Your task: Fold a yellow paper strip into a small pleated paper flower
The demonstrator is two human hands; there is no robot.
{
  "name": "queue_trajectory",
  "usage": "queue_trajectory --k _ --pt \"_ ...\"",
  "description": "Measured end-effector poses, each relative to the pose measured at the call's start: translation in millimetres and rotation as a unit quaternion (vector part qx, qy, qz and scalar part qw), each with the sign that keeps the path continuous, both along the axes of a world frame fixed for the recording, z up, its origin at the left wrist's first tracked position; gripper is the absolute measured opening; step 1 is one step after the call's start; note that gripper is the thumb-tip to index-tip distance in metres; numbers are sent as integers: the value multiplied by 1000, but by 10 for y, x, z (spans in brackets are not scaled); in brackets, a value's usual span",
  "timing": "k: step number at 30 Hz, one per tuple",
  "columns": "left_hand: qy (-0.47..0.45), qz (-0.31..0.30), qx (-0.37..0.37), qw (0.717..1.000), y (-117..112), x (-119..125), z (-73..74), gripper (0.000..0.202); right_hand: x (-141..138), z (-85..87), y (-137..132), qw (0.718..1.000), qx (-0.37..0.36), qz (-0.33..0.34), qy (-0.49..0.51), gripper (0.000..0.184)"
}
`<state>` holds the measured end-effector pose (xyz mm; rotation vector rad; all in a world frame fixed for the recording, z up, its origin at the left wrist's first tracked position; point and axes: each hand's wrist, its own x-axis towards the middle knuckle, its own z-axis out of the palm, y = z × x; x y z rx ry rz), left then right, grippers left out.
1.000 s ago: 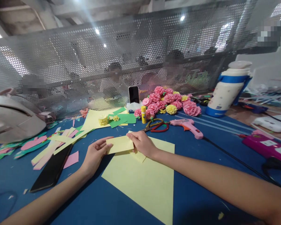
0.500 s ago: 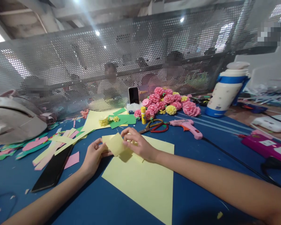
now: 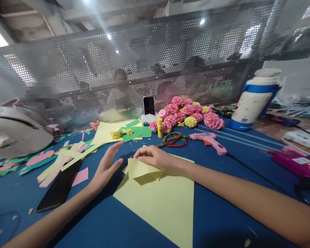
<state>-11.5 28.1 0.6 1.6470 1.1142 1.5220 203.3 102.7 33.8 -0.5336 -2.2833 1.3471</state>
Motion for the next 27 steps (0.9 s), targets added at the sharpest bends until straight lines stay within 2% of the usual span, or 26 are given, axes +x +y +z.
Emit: queue_trajectory --k 3,5,7,12,16,20,23,27 --pt "63 -92 -16 994 -49 44 57 28 -23 19 -38 1000 10 11 -14 18" --pt "66 -111 -26 991 -51 54 57 15 -30 19 -47 1000 17 7 -9 16" --pt "62 -99 -39 992 -35 46 47 9 -25 15 -45 1000 13 7 1 17" --pt "61 -48 -98 992 -12 24 66 15 2 49 -115 997 -39 41 62 27" --pt "34 -54 -111 992 -41 51 86 15 -32 108 -312 992 -58 80 76 36" --pt "3 -58 -131 990 -62 93 80 20 -79 96 -438 992 -87 22 85 37" --pt "-14 -52 -155 986 -65 123 75 24 -84 59 -428 994 -61 0 86 39" --pt "-30 -39 -156 986 -76 151 72 20 -78 51 -367 996 51 31 70 62"
